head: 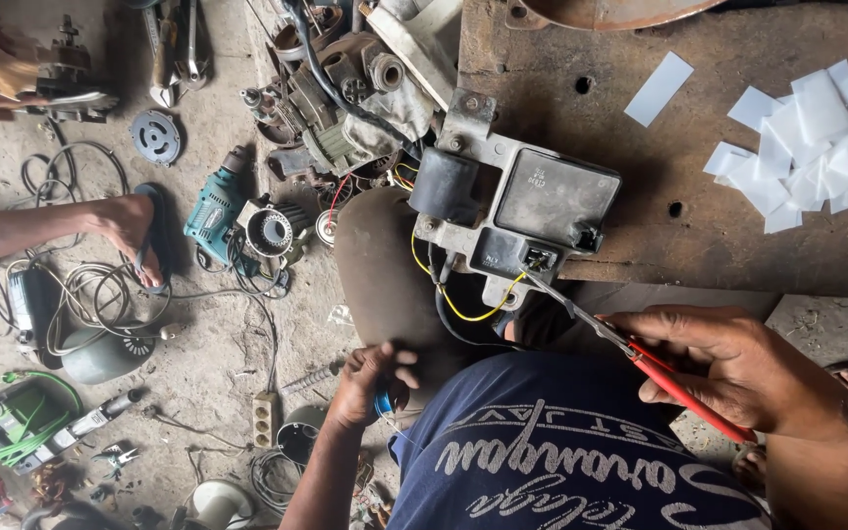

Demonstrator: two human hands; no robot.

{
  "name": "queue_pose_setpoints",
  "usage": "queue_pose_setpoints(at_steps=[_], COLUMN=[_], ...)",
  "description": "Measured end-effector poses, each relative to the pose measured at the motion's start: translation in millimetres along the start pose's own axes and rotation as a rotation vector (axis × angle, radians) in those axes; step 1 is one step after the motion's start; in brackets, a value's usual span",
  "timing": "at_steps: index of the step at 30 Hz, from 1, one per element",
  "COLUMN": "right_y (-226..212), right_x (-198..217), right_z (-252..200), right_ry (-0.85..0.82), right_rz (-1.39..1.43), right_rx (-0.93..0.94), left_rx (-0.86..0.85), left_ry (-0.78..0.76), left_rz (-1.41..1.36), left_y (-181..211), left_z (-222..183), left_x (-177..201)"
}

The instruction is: Soldering, cutting, and stripping wires to repair an electronic component in a workshop.

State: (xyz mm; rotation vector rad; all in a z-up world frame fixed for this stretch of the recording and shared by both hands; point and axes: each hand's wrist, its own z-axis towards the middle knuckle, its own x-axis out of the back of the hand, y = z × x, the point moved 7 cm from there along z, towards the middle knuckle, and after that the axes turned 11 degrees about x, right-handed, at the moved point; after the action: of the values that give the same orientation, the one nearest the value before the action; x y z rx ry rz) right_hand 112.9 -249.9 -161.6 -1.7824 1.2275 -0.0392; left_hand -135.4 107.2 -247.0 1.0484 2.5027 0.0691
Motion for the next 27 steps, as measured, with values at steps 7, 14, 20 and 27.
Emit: queue_pose_setpoints(at_steps=[7, 14, 20, 27], right_y=[-22.0, -27.5, -21.1, -15.7], right_x=[-18.2, -20.2, -12.8, -9.6], right_z=[4.5, 3.8, 1.4, 0.5], right_ry=[-0.151, -0.146, -0.181, -0.114], right_rz=[-0.142, -0.361, -0.195, -0.149], right_rx=[0.191, 0.261, 0.184, 0.129], left_rx=[-0.069, -0.022, -0.011, -0.025], left_ry=[-0.117, -0.020, -0.042, -0.044], left_rz=[-0.031, -0.073, -0.029, -0.075], left_y=[-2.2, -1.2, 1.2, -0.3], left_z=[1.5, 1.9, 1.7, 4.6], left_x=[3.6, 4.8, 2.3, 5.3])
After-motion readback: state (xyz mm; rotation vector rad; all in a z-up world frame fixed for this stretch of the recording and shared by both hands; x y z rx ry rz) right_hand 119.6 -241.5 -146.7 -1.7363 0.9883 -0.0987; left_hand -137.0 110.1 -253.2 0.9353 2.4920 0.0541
